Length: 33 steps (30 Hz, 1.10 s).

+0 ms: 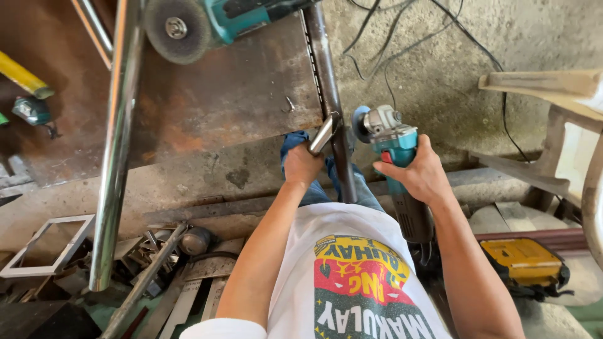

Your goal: Grinding the ends of metal pipes and fitting them into a larger metal frame structure.

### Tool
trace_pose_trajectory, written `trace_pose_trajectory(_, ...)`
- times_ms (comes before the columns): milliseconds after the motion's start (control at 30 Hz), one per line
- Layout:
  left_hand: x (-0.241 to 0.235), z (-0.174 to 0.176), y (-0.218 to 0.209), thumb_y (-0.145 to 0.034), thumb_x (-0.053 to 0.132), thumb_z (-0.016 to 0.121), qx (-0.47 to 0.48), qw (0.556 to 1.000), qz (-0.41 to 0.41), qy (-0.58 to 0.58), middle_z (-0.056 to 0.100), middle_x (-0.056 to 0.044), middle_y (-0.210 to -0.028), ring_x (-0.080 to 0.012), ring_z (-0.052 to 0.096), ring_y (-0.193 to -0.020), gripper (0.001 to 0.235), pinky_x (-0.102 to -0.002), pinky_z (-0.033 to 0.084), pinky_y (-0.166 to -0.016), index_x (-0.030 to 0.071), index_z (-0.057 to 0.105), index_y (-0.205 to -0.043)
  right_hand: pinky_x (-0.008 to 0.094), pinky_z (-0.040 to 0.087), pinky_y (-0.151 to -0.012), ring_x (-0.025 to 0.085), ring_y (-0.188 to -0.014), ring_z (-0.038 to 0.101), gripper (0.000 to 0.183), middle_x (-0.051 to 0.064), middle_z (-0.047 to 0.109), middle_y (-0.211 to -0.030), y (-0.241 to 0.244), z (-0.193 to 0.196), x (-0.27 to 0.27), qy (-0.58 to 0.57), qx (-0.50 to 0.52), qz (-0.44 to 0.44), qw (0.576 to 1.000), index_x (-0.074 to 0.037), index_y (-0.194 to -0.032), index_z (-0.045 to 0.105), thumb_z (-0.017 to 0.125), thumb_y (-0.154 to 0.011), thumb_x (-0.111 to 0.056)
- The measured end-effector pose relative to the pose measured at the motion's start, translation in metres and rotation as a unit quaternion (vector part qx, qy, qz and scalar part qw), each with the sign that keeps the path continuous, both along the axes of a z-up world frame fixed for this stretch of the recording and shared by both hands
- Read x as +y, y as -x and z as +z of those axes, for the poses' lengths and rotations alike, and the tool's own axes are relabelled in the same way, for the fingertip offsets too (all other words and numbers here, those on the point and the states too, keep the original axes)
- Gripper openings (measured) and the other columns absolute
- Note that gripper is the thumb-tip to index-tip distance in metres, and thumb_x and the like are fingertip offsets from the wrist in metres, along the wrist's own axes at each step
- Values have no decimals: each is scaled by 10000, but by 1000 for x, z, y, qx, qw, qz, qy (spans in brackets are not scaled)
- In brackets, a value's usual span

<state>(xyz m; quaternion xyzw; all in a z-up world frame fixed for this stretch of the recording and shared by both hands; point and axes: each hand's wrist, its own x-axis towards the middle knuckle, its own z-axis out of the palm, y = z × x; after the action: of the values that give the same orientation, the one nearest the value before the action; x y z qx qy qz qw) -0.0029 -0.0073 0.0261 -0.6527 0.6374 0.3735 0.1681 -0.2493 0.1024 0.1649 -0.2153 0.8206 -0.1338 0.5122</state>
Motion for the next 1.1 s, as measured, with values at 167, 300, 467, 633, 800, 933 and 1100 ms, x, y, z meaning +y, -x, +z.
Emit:
trace_pose_trajectory(167,-4,29,6,-742,393,666,19,996,30,-84,775,-161,-969,-411,726,-1018,400,-558,598,-880,157,771,-1047,622,459,-775,500,-1005,621,850,312,594,-1063,7,9,-4,32,-21,-17,999,-29,-1230,440,938,-711,-482)
trace_pose_trajectory(300,-6,27,3,-722,373,671,22,994,32,-105,770,-156,-898,-390,745,-948,401,-539,612,-823,132,770,-1027,633,491,-815,505,-1070,642,893,296,619,-1100,4,4,-4,10,6,8,1000,-61,-1215,422,937,-661,-538)
trace_pose_trajectory(467,-5,-19,-13,-719,273,719,158,963,74,-207,673,-223,-629,-316,720,-566,399,-453,535,-511,-89,733,-888,721,513,-790,588,-1073,620,846,367,601,-1100,-9,25,-17,46,18,43,998,39,-1253,404,886,-795,-484)
trace_pose_trajectory(633,-32,43,13,-684,322,693,97,981,15,-166,728,-205,-784,-354,731,-793,434,-515,579,-693,-28,753,-934,677,548,-773,556,-1039,654,888,340,623,-1081,-11,11,-25,60,53,23,997,8,-1201,390,896,-761,-574)
trace_pose_trajectory(800,-43,30,16,-706,404,660,8,988,-67,-136,770,-182,-1047,-382,710,-1094,531,-546,578,-964,47,774,-1082,639,563,-734,526,-993,688,870,315,659,-1020,-7,5,-42,78,87,2,993,-25,-1150,408,907,-761,-623)
trace_pose_trajectory(933,-39,15,14,-642,464,717,34,988,-64,-135,776,-179,-963,-375,736,-1013,556,-519,602,-881,37,784,-991,630,573,-713,532,-953,698,906,321,659,-983,-9,3,-60,94,97,16,991,-41,-1130,393,928,-714,-642)
trace_pose_trajectory(1100,-38,10,15,-620,491,767,72,988,-75,-117,772,-211,-975,-402,726,-1018,618,-536,595,-893,-21,782,-966,645,556,-692,546,-958,686,877,306,639,-969,-8,5,-69,78,76,51,993,-34,-1165,401,894,-762,-636)
